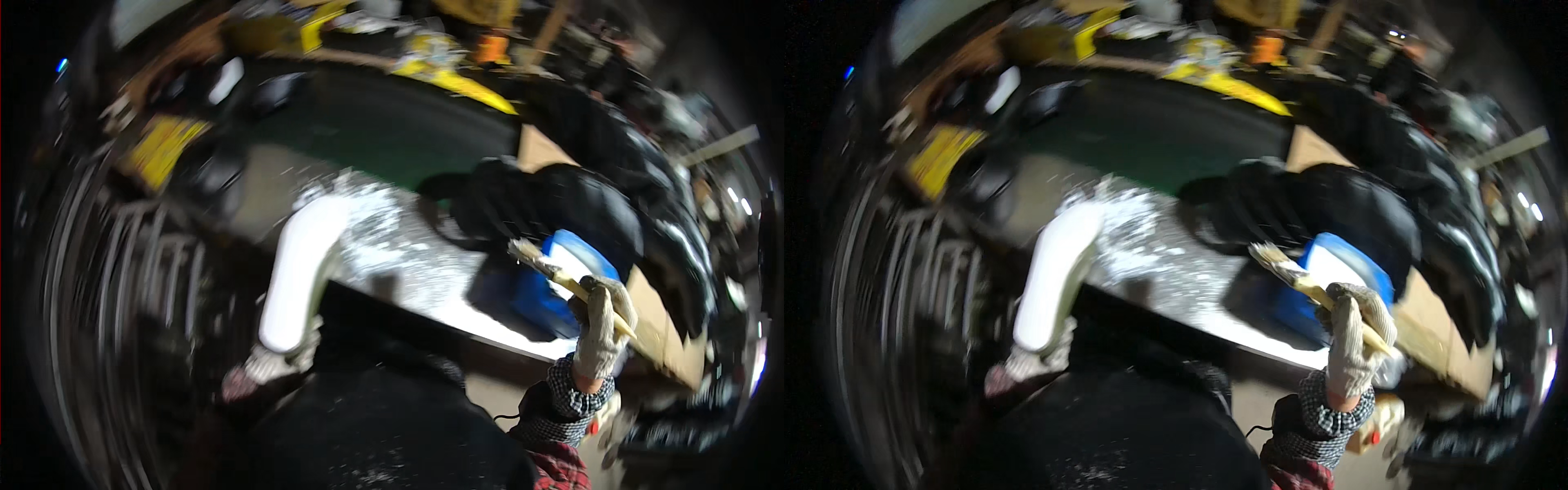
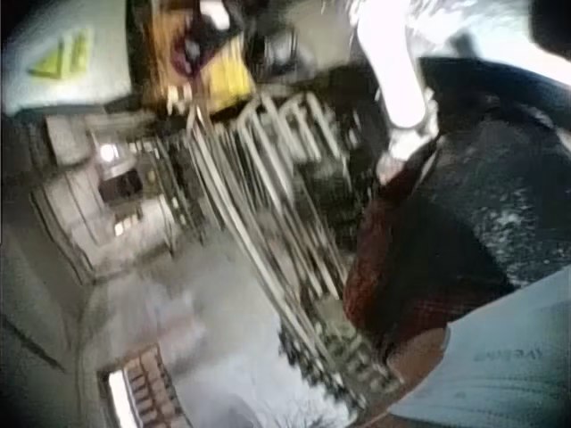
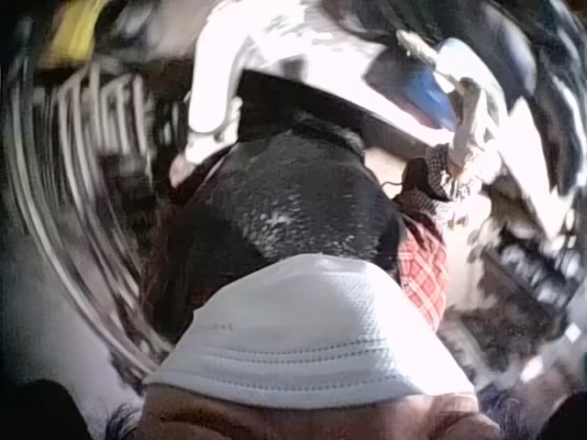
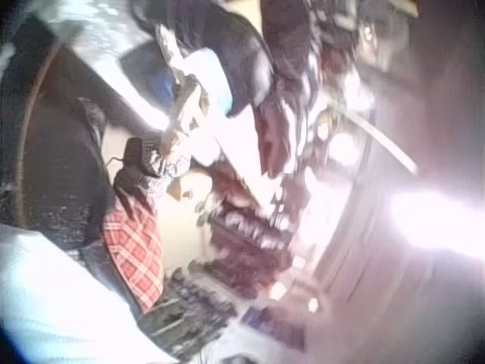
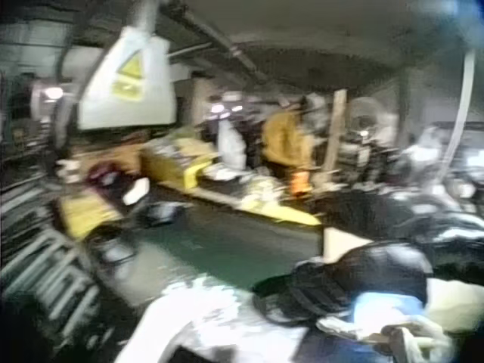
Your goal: The recorder is applying white glue to shoe outsoles and upper components using a brush at a manufacturing workstation.
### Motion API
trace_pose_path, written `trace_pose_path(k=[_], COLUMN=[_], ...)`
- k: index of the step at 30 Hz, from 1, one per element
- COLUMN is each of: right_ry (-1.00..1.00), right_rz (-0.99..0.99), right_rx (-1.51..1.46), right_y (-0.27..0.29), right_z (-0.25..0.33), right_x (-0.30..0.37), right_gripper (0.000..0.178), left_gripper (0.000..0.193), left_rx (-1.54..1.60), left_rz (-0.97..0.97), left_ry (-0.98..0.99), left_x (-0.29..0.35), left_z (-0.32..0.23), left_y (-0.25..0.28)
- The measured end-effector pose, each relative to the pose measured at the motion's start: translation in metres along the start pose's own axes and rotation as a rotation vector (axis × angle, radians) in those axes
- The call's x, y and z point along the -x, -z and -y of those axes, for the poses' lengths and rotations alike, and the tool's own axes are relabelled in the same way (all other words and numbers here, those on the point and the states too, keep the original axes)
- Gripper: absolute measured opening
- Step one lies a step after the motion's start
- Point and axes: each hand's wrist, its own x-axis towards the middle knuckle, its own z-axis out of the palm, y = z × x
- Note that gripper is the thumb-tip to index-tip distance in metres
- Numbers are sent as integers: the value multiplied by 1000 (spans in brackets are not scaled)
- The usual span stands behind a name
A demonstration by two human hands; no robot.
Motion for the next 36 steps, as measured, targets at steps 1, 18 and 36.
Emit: trace_pose_path(k=[1, 18, 36], right_ry=[-41, 123, -74], right_rz=[62, 688, 1603], right_rx=[-26, 113, -165], right_y=[-32, -225, -198], right_z=[3, -31, -24], right_x=[3, -35, -8], right_gripper=[18, 20, 36], left_gripper=[80, 53, 61], left_rx=[41, 277, -100], left_rz=[-20, 418, 526], left_ry=[-49, -202, -341], left_x=[-2, -23, -4], left_z=[4, -18, -23], left_y=[8, 49, 45])
